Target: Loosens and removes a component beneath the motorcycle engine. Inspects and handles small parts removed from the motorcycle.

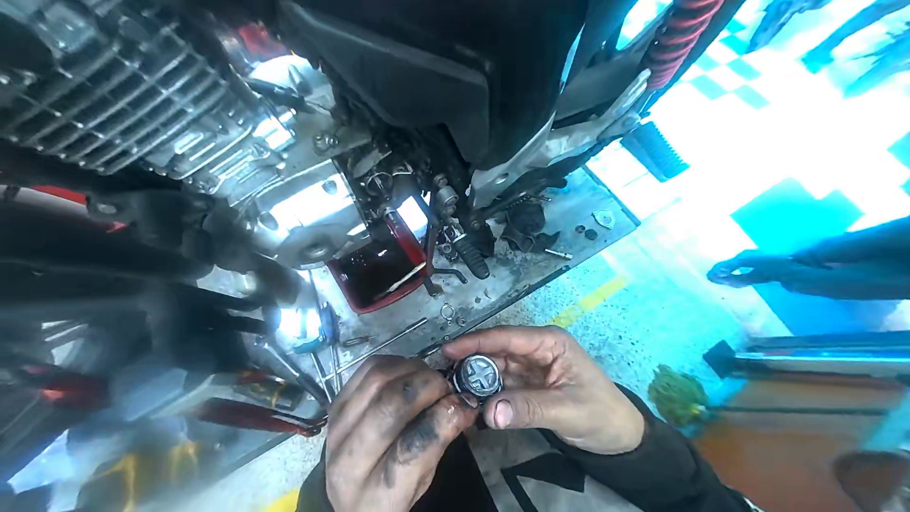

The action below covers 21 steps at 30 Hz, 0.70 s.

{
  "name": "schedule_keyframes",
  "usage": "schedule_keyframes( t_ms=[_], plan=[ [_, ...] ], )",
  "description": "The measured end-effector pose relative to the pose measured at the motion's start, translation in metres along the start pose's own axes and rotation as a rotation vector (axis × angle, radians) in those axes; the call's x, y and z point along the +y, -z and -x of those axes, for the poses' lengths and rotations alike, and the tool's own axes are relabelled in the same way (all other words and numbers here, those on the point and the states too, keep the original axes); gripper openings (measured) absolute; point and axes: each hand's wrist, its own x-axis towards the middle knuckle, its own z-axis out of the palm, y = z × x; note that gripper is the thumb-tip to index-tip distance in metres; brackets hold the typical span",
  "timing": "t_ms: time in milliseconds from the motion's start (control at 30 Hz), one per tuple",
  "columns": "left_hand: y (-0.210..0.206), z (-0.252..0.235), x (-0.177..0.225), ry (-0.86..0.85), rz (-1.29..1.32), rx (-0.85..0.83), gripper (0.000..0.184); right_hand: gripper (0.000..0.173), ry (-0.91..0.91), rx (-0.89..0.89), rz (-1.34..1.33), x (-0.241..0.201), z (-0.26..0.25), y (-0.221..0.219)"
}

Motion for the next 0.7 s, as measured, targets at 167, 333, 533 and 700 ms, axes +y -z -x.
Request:
schedule_keyframes(
  t_ms=[167,333,533,700],
  plan=[
    [-0.004,0.0,0.005,0.144,0.066,-0.003,0.011,0.038,-0.037,-0.044,-0.111,0.001,0.002,0.007],
    [-0.01,-0.004,0.007,0.313,0.273,0.1,0.012,0.03,-0.029,0.002,-0.124,0.003,0.006,0.008],
    [-0.022,-0.004,0.015,0.526,0.31,0.052,0.027,0.07,0.013,0.165,0.078,0.0,0.01,0.002],
    [-0.028,-0.008,0.015,0.435,0.205,0.042,0.015,0.059,0.109,0.267,0.427,-0.002,0.011,0.004]
  ],
)
